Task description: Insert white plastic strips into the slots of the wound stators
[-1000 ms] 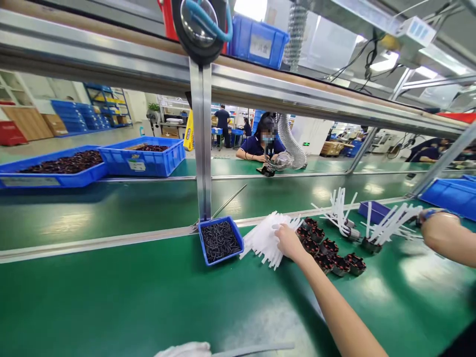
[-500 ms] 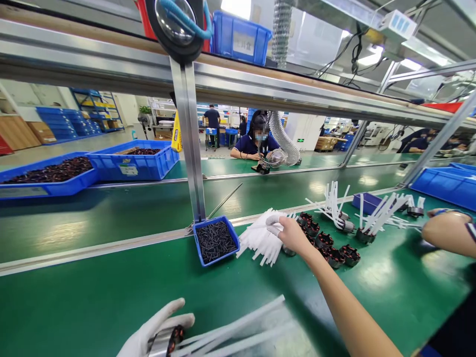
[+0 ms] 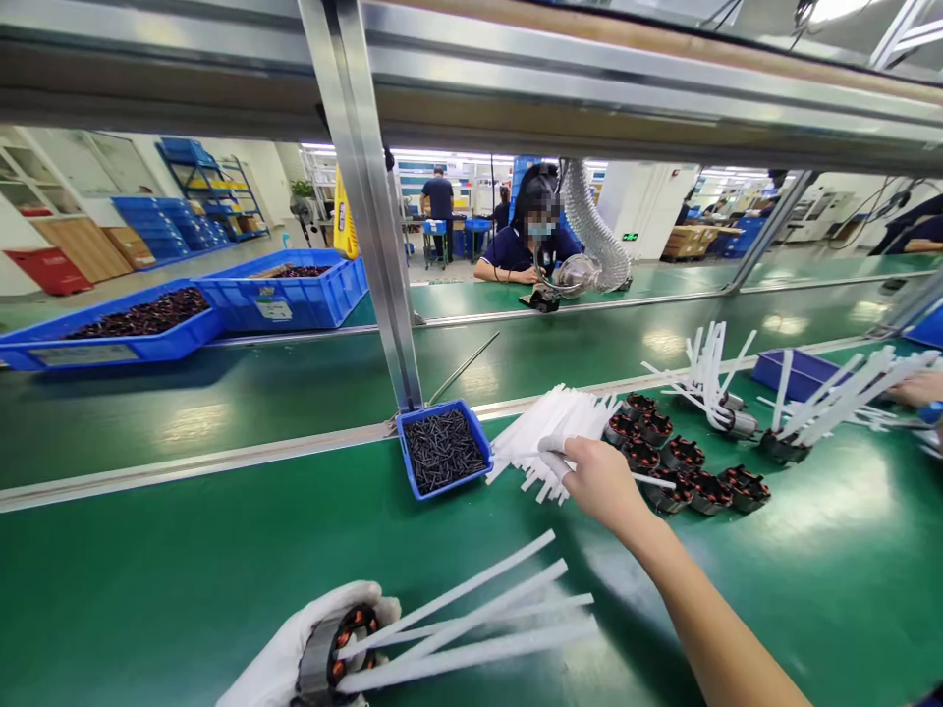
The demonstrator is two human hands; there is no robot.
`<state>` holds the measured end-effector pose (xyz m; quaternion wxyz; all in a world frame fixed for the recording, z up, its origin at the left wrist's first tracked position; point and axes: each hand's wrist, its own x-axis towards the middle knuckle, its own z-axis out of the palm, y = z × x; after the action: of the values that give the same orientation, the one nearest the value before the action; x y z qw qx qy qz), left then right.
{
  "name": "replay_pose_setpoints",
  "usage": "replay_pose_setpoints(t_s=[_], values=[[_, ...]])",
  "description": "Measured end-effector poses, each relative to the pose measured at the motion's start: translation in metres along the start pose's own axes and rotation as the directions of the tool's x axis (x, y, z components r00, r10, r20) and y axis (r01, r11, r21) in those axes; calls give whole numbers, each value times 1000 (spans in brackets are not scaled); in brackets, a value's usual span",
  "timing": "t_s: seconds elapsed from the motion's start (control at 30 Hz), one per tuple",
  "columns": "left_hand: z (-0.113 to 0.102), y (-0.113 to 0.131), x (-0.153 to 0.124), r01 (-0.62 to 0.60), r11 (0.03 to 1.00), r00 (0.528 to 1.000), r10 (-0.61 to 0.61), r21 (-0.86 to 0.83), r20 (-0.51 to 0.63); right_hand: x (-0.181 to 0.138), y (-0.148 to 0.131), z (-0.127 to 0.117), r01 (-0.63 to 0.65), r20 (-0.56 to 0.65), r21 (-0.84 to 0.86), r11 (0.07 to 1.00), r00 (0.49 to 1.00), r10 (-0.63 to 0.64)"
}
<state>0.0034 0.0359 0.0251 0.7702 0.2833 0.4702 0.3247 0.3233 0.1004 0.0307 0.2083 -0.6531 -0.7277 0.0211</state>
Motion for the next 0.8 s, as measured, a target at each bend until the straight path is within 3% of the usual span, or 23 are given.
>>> replay_pose_setpoints(t_s=[0.1,0.17,0.3,0.47,0.6,0.8], values=[[2,0,-2,-5,1000,1000,5,3,-11,-10,-27,-11,54,174,447,893,974,-146],[3,-1,-3,-5,1000,1000,5,2,-28,-18,-49,-10,18,282,609,793,929,-238],[2,-1,-3,43,999,998,-43,-5,-35,-28,-80,4,-18,363,667,745,881,-304],[-1,-2,-3,75,995,996,-72,-68,49,-34,-93,27,-69,316,779,623,901,-296],[-1,-4,-4,55,993,993,-43,-109,112,-40,-104,45,-61,314,744,666,911,-268],[-7,-16,4,2,998,989,8,-68,146,-44,-120,58,-42,372,698,715,875,-312]])
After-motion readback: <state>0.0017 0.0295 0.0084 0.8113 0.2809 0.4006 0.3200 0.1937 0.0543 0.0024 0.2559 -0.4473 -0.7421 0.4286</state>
